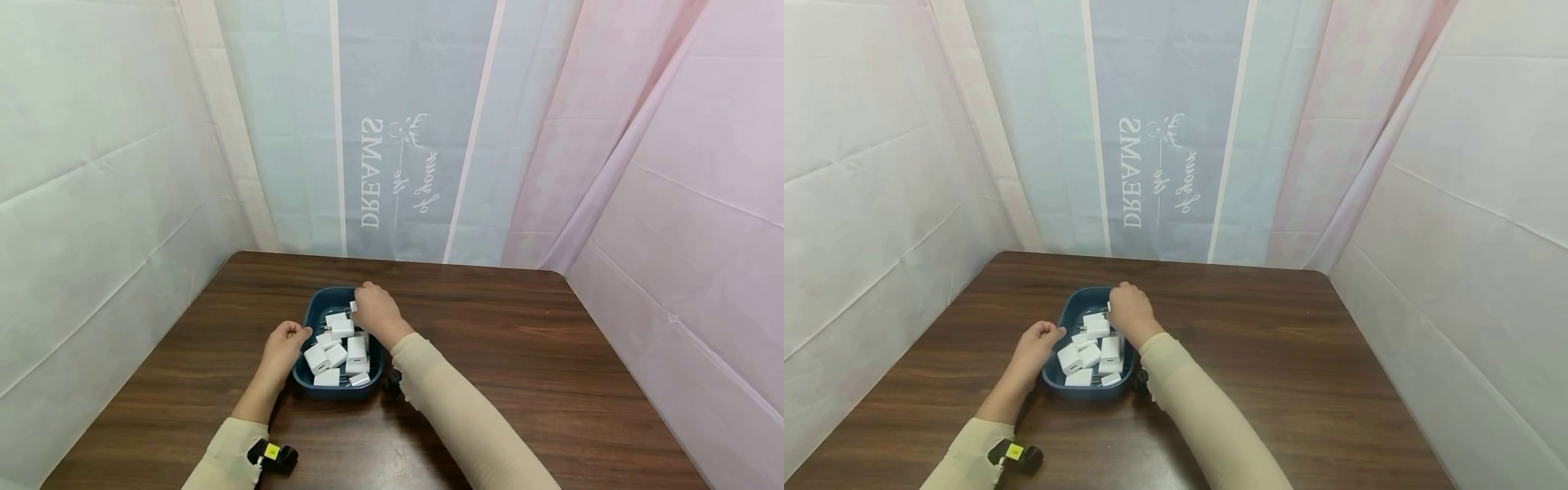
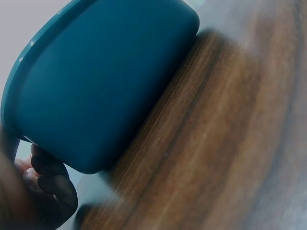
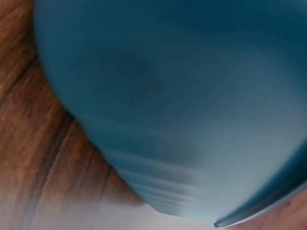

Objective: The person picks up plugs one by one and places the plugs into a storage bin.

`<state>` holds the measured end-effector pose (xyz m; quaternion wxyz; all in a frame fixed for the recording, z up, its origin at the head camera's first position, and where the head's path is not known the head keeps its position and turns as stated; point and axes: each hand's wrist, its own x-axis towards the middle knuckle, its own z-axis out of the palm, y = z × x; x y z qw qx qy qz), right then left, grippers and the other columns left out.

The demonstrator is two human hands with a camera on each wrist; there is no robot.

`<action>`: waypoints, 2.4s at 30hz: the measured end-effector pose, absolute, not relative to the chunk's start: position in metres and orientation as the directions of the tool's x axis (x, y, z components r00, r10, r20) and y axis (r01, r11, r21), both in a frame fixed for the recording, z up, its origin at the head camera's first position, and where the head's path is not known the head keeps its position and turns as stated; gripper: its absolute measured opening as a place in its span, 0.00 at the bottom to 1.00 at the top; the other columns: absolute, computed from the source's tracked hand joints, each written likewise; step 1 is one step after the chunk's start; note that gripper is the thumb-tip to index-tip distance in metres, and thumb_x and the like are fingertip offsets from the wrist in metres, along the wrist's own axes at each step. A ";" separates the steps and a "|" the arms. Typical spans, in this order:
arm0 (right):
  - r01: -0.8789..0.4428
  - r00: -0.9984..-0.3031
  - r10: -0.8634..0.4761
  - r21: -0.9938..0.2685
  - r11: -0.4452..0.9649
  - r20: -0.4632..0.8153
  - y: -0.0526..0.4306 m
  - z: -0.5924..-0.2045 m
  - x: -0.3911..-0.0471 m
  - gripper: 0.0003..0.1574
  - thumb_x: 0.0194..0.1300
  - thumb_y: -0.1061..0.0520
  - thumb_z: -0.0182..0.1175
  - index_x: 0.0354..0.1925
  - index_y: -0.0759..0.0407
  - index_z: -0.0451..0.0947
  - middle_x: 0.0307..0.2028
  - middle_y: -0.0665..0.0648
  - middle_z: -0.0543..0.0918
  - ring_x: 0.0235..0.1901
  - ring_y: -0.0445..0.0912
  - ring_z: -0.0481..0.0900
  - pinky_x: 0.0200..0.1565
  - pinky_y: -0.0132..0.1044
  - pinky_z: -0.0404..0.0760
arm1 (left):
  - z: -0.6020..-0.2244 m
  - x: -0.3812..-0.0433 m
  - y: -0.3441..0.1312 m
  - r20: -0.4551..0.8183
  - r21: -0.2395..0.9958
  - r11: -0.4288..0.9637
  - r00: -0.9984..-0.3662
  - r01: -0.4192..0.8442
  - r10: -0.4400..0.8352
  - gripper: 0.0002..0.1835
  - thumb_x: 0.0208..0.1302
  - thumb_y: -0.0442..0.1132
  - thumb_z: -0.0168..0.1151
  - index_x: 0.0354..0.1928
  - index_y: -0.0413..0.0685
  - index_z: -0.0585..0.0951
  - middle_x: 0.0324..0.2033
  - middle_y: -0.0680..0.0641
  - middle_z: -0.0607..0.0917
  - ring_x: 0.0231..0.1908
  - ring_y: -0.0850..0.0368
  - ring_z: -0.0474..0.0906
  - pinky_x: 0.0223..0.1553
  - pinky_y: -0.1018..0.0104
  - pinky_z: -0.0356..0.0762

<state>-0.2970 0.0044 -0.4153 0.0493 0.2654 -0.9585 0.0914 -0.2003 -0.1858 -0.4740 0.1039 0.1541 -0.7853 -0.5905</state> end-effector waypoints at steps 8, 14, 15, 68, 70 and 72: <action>-0.559 -0.825 -0.542 -0.099 0.823 0.159 0.005 -0.420 -0.297 0.22 0.67 0.51 0.69 0.56 0.59 0.83 0.55 0.57 0.80 0.52 0.48 0.81 0.53 0.39 0.82 | -0.474 -0.201 -0.185 -0.018 0.963 0.246 -0.934 -0.112 -0.358 0.11 0.72 0.41 0.61 0.39 0.40 0.74 0.23 0.54 0.68 0.28 0.57 0.66 0.30 0.66 0.64; -0.574 -0.813 -0.561 -0.058 0.817 0.154 0.001 -0.421 -0.296 0.25 0.68 0.49 0.68 0.59 0.59 0.81 0.56 0.57 0.80 0.54 0.48 0.80 0.55 0.40 0.82 | -0.471 -0.200 -0.185 -0.022 0.961 0.250 -0.933 -0.118 -0.358 0.11 0.72 0.41 0.61 0.40 0.40 0.74 0.24 0.53 0.68 0.28 0.56 0.66 0.30 0.65 0.64; -0.573 -0.814 -0.560 -0.058 0.817 0.151 0.000 -0.422 -0.296 0.25 0.69 0.49 0.68 0.59 0.59 0.81 0.56 0.57 0.80 0.54 0.48 0.80 0.55 0.40 0.82 | -0.471 -0.200 -0.185 -0.023 0.960 0.251 -0.933 -0.121 -0.359 0.11 0.72 0.41 0.61 0.40 0.40 0.74 0.24 0.53 0.68 0.29 0.56 0.66 0.31 0.65 0.64; -0.613 -0.787 -0.582 -0.150 0.776 0.205 0.015 -0.414 -0.301 0.27 0.72 0.46 0.63 0.63 0.57 0.79 0.56 0.56 0.81 0.51 0.47 0.83 0.49 0.39 0.84 | -0.475 -0.203 -0.186 -0.038 0.962 0.238 -0.930 -0.132 -0.366 0.11 0.72 0.42 0.61 0.39 0.42 0.74 0.23 0.54 0.68 0.28 0.58 0.66 0.30 0.66 0.64; -0.616 -0.784 -0.583 -0.156 0.772 0.213 0.018 -0.411 -0.300 0.27 0.73 0.46 0.63 0.63 0.57 0.78 0.57 0.56 0.80 0.52 0.48 0.82 0.50 0.40 0.83 | -0.475 -0.204 -0.186 -0.034 0.961 0.242 -0.930 -0.130 -0.366 0.11 0.72 0.42 0.61 0.39 0.41 0.74 0.23 0.54 0.68 0.29 0.57 0.66 0.31 0.66 0.64; -0.617 -0.782 -0.581 -0.157 0.771 0.224 0.020 -0.408 -0.298 0.27 0.73 0.46 0.63 0.63 0.56 0.78 0.58 0.56 0.80 0.53 0.48 0.82 0.51 0.41 0.83 | -0.475 -0.204 -0.187 -0.028 0.960 0.249 -0.930 -0.127 -0.366 0.11 0.72 0.42 0.61 0.40 0.41 0.74 0.23 0.54 0.68 0.29 0.57 0.66 0.31 0.66 0.64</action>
